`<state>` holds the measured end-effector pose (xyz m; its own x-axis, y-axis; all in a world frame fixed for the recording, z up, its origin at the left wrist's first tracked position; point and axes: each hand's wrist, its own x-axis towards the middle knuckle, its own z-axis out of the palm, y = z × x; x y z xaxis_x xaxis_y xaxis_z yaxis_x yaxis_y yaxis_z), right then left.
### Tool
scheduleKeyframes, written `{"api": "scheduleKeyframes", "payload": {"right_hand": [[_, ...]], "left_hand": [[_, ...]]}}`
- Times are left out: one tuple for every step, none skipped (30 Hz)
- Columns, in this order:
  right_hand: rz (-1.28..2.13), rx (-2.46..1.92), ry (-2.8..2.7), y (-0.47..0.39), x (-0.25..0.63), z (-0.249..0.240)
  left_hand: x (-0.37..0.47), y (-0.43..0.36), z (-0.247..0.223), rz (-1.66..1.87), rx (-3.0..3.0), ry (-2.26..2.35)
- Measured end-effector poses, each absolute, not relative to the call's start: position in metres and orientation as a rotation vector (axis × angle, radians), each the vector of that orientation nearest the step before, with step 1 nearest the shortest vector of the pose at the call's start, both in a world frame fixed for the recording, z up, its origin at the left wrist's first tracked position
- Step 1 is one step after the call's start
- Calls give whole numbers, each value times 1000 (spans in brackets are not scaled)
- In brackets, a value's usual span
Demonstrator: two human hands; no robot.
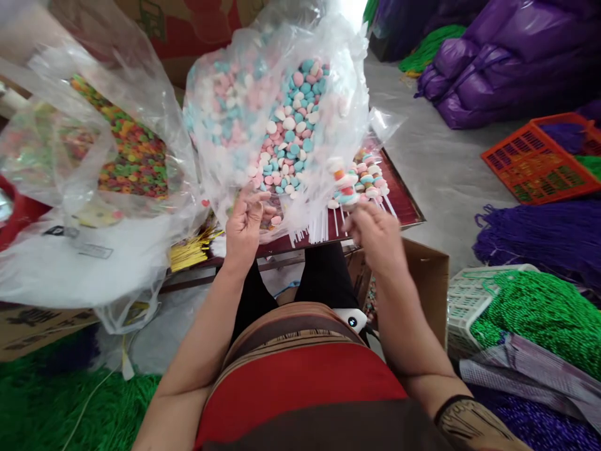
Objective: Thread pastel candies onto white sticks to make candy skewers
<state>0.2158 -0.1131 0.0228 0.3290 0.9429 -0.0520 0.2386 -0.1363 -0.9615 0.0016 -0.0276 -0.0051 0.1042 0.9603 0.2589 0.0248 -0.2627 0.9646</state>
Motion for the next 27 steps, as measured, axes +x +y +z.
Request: {"api": "scheduleKeyframes", "payload": {"right_hand": [[800, -1650, -1080, -110, 231, 27], [703, -1710, -1081, -105, 246, 30], [599, -1776, -1077, -98, 260, 31], [542, -1848, -1130, -90, 272, 30], [482, -1927, -1192, -81, 283, 29], [417, -2010, -1243, -73, 291, 26], [372, -2094, -1309, -65, 297, 24], [328, -2174, -1369, -59, 302, 22], [290, -2244, -1417, -55, 305, 21], [249, -2294, -1449, -54, 306, 21], [195, -2319, -1461, -54, 305, 23], [122, -2314, -1450, -57, 303, 25], [41, -2274, -1425, -61, 298, 27], [-21, -2202, -1407, -66, 291, 29], [-60, -2108, -1396, -72, 282, 31], [-40, -2006, -1419, -77, 272, 31], [40, -1910, -1472, -82, 260, 30], [150, -1844, -1544, -86, 248, 27], [258, -1839, -1632, -89, 236, 24], [338, -1885, -1692, -90, 225, 20], [394, -1967, -1744, -90, 216, 15], [428, -2065, -1785, -89, 209, 11], [439, -2159, -1808, -87, 203, 7], [437, -2238, -1820, -85, 198, 3], [429, -2296, -1822, -82, 193, 0], [417, -2339, -1812, -80, 189, -3], [408, -2372, -1792, -77, 186, -5]], "left_hand": [[0, -26, -5, 1319, 1480, 1045], [-3, -25, -5, 1333, 1487, 1080], [-6, -24, -6, 1340, 1492, 1118], [-9, -23, -7, 1335, 1499, 1157], [-12, -22, -9, 1317, 1512, 1193], [-14, -21, -11, 1293, 1532, 1225], [-17, -21, -14, 1267, 1563, 1252], [-19, -21, -16, 1243, 1604, 1277], [-22, -21, -17, 1219, 1654, 1301], [-24, -22, -18, 1193, 1710, 1327], [-25, -22, -19, 1159, 1769, 1354], [-26, -22, -20, 1114, 1829, 1379], [-27, -22, -20, 1056, 1890, 1402], [-26, -21, -20, 984, 1951, 1423], [-24, -20, -19, 901, 2016, 1443], [-20, -19, -19, 812, 2085, 1460], [-16, -18, -19, 722, 2159, 1472], [-12, -15, -20, 632, 2234, 1477], [-8, -13, -20, 545, 2307, 1474], [-4, -11, -20, 469, 2372, 1468], [-1, -9, -21, 404, 2428, 1459], [2, -7, -21, 350, 2473, 1452], [3, -5, -21, 310, 2506, 1448], [3, -5, -21, 287, 2528, 1449], [3, -4, -21, 279, 2540, 1451], [2, -4, -22, 281, 2543, 1454], [1, -5, -22, 293, 2538, 1462]]}}
